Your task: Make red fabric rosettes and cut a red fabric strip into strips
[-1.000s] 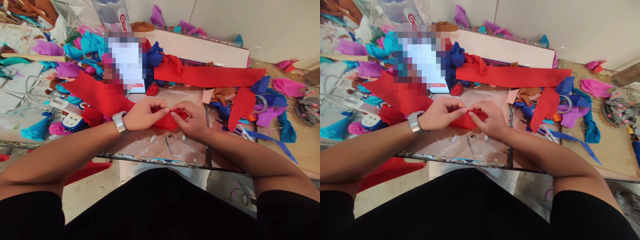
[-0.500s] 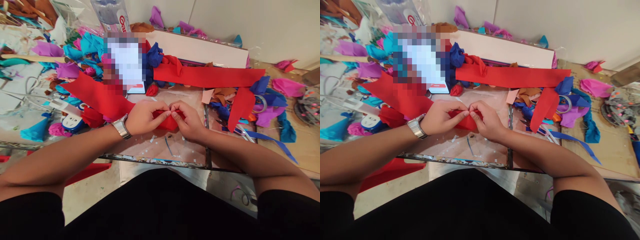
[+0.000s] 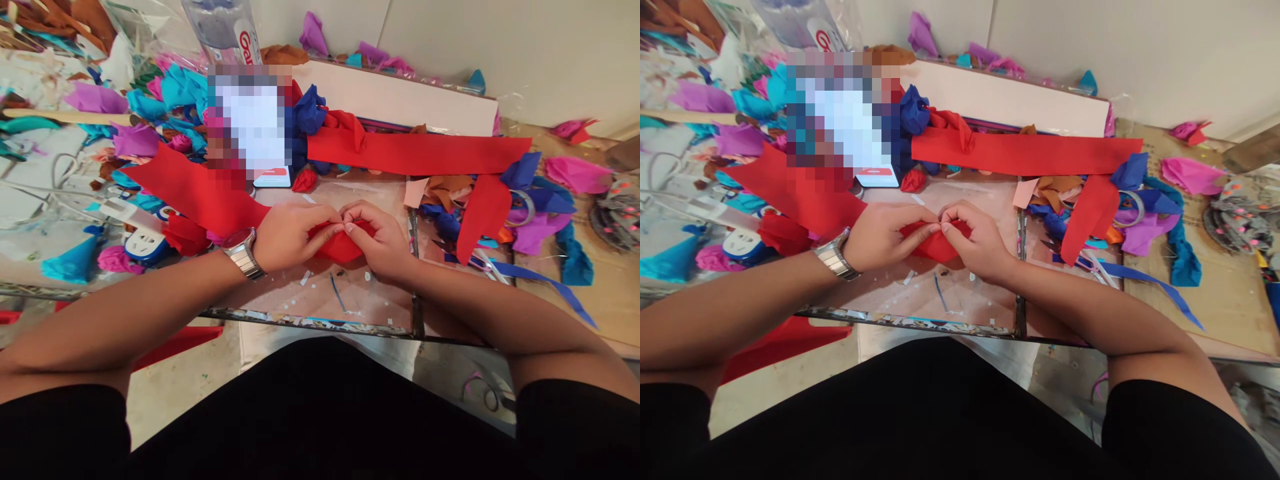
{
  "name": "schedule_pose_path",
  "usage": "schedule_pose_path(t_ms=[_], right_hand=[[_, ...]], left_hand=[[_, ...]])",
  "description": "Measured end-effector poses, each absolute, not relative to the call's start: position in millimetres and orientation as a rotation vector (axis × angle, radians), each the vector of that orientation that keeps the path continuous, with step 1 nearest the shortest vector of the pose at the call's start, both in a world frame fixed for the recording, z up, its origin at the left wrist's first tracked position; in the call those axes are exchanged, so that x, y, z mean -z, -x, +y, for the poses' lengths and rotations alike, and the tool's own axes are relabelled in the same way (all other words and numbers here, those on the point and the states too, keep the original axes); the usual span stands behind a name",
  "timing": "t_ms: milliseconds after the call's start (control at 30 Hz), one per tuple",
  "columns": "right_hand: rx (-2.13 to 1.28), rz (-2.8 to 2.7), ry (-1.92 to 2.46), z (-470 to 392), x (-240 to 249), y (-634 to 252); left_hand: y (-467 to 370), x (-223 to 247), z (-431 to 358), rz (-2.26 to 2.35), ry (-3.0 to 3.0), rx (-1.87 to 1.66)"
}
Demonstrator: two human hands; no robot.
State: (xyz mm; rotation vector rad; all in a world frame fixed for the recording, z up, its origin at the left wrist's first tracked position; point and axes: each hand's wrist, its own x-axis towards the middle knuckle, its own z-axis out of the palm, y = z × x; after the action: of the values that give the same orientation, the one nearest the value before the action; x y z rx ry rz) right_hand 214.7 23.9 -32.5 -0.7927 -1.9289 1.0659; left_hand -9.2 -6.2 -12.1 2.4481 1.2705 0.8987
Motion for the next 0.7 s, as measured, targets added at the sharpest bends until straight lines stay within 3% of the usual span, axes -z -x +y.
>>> schedule_pose_path(t_ms=[700], right_hand=[[-1.043, -1.929, 0.739, 29.3, 37.7, -215.4]], left_hand=[[10.0, 7.2, -5.9, 1.234, -2.252, -0.89]])
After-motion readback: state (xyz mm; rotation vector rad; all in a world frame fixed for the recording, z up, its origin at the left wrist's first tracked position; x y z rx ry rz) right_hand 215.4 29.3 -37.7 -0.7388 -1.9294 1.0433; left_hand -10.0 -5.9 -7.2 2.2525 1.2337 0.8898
